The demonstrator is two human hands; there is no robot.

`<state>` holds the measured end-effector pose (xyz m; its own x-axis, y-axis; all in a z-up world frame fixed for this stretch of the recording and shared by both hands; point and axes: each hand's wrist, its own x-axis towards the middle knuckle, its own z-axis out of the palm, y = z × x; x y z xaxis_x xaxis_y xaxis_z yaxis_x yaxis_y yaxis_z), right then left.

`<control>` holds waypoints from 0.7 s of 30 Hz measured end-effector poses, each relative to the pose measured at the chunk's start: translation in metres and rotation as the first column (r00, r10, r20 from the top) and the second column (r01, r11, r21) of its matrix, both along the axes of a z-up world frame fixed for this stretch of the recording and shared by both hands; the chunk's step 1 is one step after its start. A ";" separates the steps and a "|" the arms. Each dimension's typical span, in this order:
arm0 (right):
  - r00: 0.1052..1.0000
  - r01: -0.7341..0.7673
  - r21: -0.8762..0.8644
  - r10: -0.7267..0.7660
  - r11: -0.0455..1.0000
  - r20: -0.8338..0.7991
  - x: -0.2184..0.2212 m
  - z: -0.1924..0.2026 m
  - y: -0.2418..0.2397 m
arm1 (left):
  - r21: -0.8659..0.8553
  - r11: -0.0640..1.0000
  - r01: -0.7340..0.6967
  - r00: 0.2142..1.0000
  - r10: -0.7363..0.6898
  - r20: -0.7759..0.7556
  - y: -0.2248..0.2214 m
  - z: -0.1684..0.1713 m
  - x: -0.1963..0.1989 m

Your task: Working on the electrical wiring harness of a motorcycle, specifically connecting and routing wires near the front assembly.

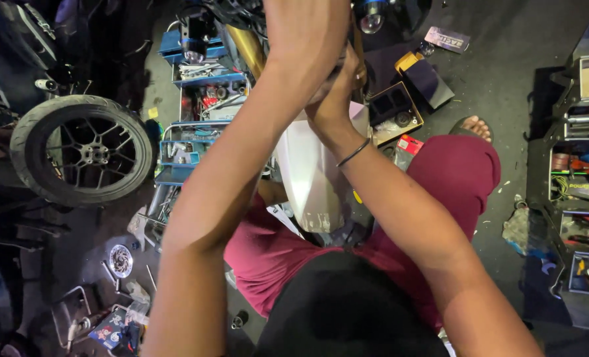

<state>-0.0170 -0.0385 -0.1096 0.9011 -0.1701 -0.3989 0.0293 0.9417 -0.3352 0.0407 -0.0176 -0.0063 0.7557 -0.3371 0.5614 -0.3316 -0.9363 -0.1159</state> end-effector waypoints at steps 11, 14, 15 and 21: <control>0.931 0.183 -0.657 0.085 0.731 0.355 -0.002 0.032 -0.011 | -0.113 0.994 -0.012 0.995 0.001 -0.097 0.022 0.044 -0.049; 0.963 0.124 -0.724 0.092 0.679 0.252 -0.006 0.040 -0.016 | -0.131 0.979 -0.156 0.984 0.144 -0.102 0.021 0.032 -0.050; 0.973 0.139 -0.805 0.072 0.576 0.219 -0.009 0.043 -0.020 | -0.084 0.964 -0.253 0.959 0.238 -0.156 0.019 0.026 -0.047; 0.823 0.547 -0.782 0.366 -0.298 0.436 -0.046 0.131 -0.110 | -0.416 0.902 -0.113 0.994 0.101 -0.049 0.024 0.020 -0.048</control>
